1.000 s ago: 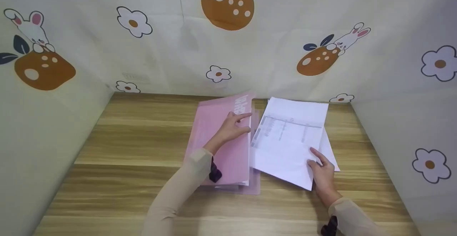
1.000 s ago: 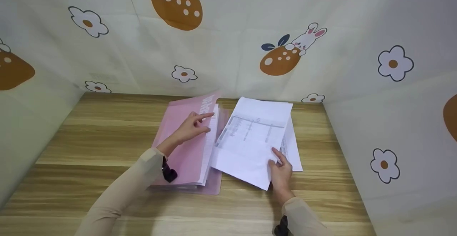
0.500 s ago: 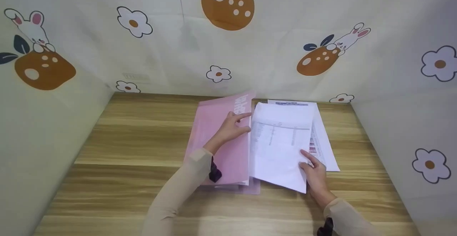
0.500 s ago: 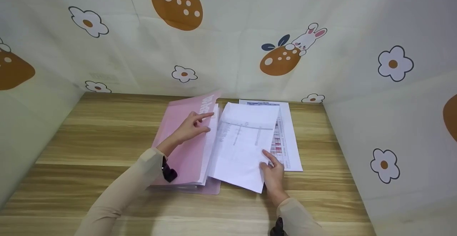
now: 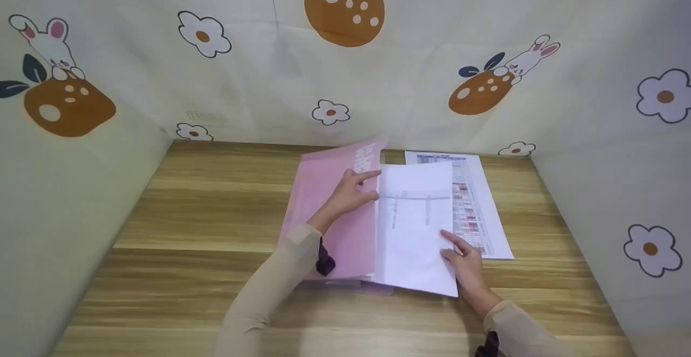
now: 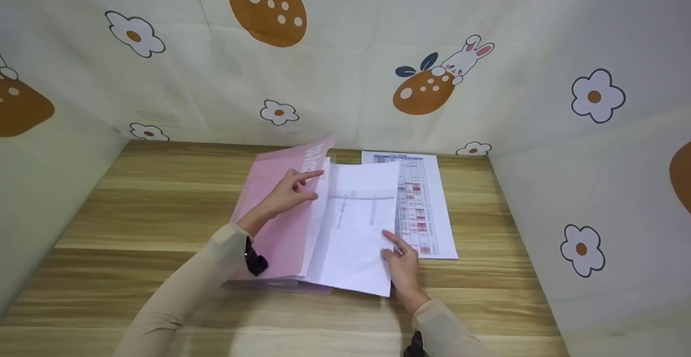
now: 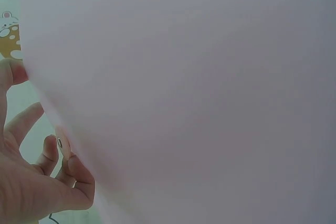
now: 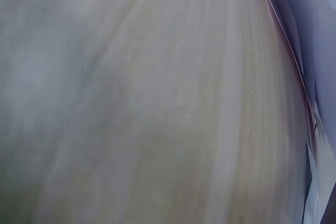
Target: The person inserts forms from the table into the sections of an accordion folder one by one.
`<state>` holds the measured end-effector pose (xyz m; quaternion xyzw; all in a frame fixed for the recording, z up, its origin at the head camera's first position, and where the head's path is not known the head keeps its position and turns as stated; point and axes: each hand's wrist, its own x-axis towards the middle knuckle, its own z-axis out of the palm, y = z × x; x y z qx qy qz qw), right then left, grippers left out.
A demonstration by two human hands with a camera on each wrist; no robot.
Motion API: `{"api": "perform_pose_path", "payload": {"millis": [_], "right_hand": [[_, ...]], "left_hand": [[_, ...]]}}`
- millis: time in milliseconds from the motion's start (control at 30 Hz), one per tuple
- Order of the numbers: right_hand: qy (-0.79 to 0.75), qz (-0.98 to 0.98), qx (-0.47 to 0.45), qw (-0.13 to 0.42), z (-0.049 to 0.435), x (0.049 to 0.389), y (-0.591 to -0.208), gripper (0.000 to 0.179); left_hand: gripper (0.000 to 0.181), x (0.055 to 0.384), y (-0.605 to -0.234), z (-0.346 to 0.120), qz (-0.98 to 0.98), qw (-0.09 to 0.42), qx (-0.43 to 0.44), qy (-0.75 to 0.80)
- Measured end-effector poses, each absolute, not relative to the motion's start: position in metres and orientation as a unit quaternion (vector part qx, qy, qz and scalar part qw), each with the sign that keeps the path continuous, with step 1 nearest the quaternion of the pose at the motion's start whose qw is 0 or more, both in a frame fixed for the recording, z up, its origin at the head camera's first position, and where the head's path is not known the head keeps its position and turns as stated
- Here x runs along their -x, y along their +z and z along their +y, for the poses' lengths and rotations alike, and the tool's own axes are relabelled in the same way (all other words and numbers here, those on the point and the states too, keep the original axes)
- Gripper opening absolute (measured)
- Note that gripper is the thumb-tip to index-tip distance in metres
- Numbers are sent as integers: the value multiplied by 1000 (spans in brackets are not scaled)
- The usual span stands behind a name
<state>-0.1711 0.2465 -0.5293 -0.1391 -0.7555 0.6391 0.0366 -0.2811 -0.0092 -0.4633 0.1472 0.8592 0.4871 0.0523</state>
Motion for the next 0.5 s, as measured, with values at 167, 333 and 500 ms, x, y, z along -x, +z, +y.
{"api": "perform_pose_path", "payload": {"millis": [167, 333, 500], "right_hand": [[656, -741, 139, 13, 243, 173, -529, 41], [654, -745, 133, 12, 240, 179, -528, 42], [653, -747, 128, 3, 240, 188, -527, 42]], "left_hand": [[52, 281, -463, -10, 862, 57, -142, 482], [52, 281, -464, -10, 863, 49, -153, 479], [52, 281, -465, -10, 863, 41, -160, 477]]}}
